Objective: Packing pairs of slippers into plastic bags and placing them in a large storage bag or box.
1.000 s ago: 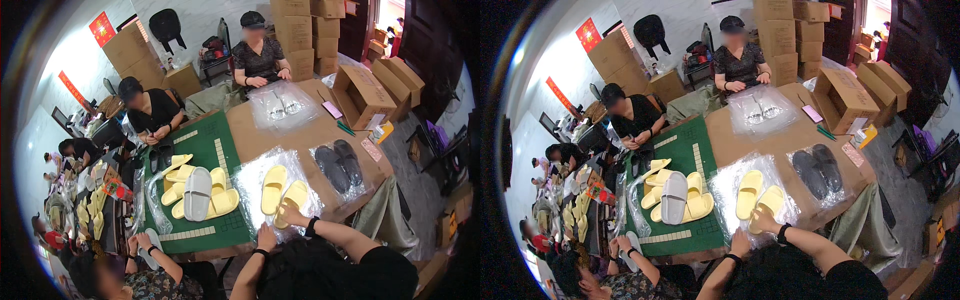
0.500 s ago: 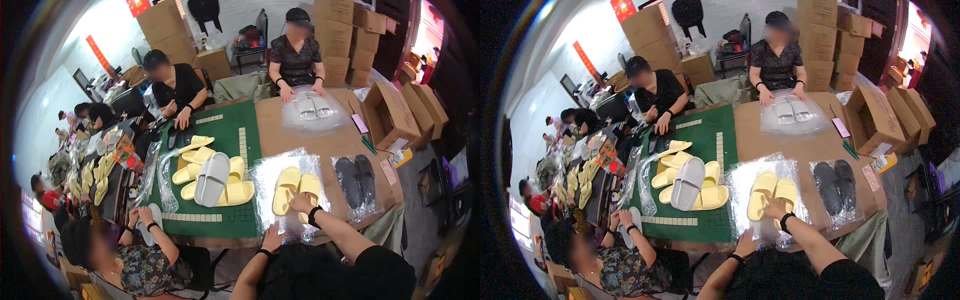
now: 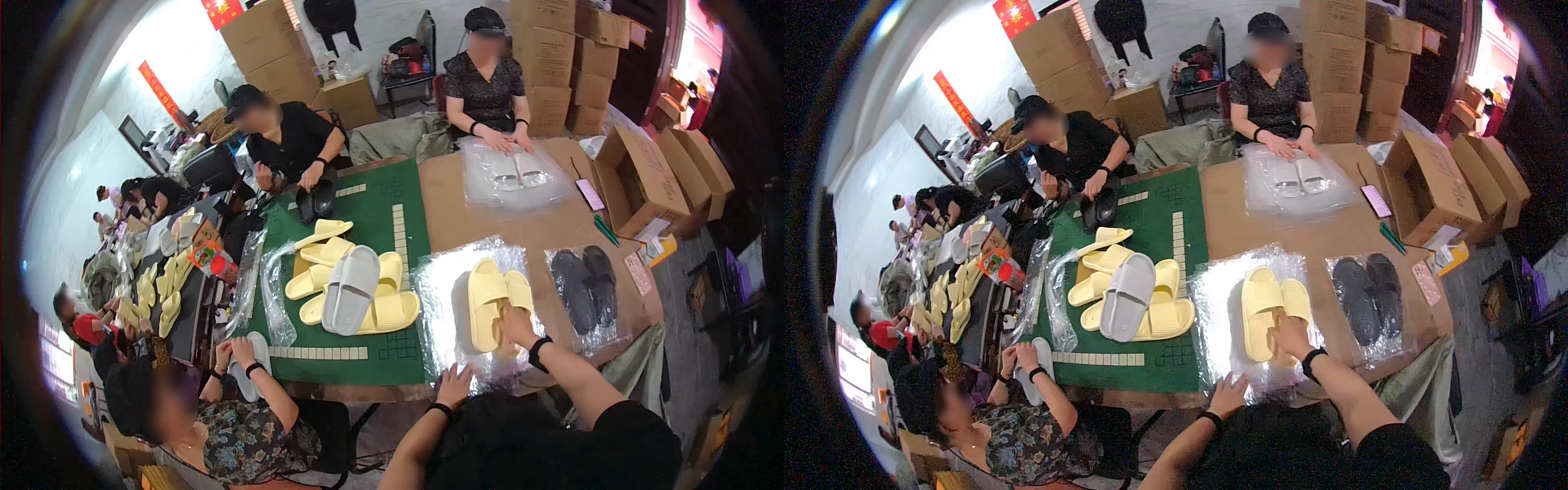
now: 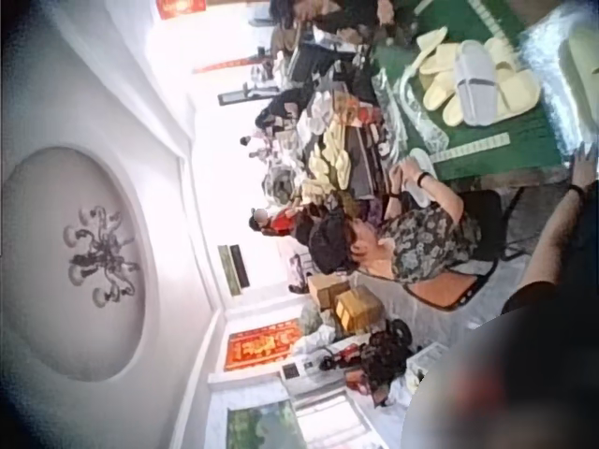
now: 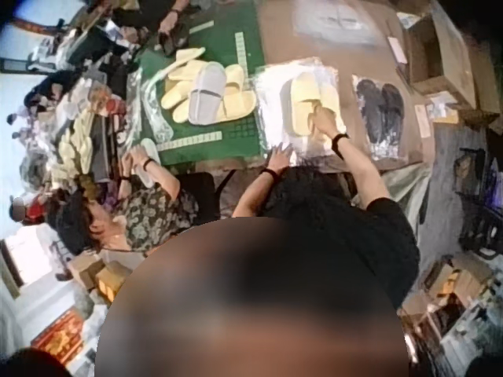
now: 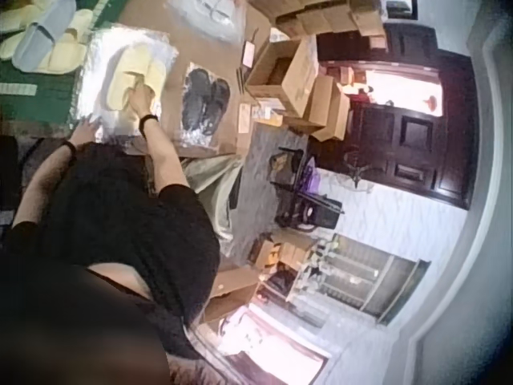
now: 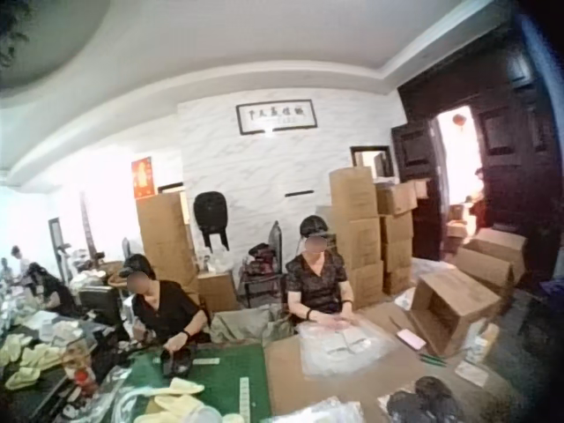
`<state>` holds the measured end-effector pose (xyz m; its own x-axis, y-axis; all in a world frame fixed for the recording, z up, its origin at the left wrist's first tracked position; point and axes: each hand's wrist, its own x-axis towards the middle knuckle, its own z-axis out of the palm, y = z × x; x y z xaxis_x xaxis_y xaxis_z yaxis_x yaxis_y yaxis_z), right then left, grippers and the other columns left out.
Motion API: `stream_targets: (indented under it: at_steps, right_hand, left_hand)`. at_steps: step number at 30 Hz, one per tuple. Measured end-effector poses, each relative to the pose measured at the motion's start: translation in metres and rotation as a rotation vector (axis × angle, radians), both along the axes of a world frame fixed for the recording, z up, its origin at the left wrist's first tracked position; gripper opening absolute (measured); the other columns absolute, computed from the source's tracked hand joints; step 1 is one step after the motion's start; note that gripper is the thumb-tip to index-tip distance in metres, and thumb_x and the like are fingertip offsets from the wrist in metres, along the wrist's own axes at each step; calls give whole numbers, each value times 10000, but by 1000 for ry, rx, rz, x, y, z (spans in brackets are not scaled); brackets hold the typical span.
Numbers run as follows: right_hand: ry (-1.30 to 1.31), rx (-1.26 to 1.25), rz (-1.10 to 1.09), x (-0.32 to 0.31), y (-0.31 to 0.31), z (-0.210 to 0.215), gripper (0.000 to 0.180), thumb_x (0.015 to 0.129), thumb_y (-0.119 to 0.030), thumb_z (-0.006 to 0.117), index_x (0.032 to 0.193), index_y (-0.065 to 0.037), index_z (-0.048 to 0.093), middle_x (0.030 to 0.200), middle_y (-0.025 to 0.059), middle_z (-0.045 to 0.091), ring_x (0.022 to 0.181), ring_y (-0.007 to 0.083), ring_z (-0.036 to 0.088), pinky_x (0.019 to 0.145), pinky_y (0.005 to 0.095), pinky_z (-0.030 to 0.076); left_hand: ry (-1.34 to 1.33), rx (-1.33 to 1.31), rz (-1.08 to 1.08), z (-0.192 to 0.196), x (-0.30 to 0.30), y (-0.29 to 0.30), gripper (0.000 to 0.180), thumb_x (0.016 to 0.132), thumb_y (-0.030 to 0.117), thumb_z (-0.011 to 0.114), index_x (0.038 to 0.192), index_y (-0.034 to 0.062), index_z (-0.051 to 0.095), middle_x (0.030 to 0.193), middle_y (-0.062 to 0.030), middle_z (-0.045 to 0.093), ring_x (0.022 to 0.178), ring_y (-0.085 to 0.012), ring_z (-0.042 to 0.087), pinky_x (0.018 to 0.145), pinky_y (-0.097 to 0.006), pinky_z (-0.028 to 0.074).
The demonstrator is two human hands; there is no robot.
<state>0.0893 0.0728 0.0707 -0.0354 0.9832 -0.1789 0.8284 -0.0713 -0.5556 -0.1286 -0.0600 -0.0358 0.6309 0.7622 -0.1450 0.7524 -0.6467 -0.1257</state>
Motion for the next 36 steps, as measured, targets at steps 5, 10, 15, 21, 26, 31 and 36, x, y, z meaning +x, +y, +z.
stream_targets:
  at_steps: [5,10,15,21,26,31,36]
  right_hand:
    - [178,192,-74,51,-47,17,534,776,-249,597,1197,38,438,1024,243,550,955,370,516,822,421,405]
    - [74,103,39,95,-102,40,509,763,-268,631,1168,2,484,1046,201,556,998,334,515,851,399,403]
    - [132,23,270,111,-135,45,405,777,-255,594,1109,-32,534,951,195,570,862,354,545,773,385,447]
    - [703,-526,32,80,-151,73,382,824,-151,576,1176,-14,520,998,41,590,857,92,508,737,247,433]
    - [668,-276,508,57,-151,51,457,834,-222,568,1237,-31,469,1045,91,597,886,143,536,780,275,431]
    - [441,-459,278,30,-128,85,453,826,-292,570,1178,-15,501,1052,188,582,955,274,561,826,318,435]
    - [132,-166,506,39,-109,82,365,809,-328,550,1027,-39,590,785,200,578,748,333,558,651,383,431]
  left_hand:
    - [-164,-164,62,27,10,25,520,803,248,498,1307,276,374,1347,-86,344,1199,-433,307,918,-573,295]
    - [-188,-129,79,29,15,43,477,781,279,524,1242,172,468,1328,-110,356,1168,-425,319,930,-524,300]
    - [-316,-66,82,12,10,60,448,776,206,501,1178,10,478,1268,-127,413,1113,-356,398,930,-430,350]
    - [-540,-267,180,17,3,71,364,899,231,381,1227,89,447,1289,-136,405,1169,-316,386,960,-422,331]
    - [-573,-357,332,37,15,81,413,898,260,388,1291,130,394,1331,-125,374,1227,-304,330,1021,-460,211]
    - [-508,-241,339,77,9,85,411,903,267,395,1308,194,389,1369,-76,346,1274,-296,270,1025,-537,138]
    - [-814,-347,299,96,1,87,387,909,238,387,1294,210,410,1330,-88,402,1253,-303,316,1013,-538,165]
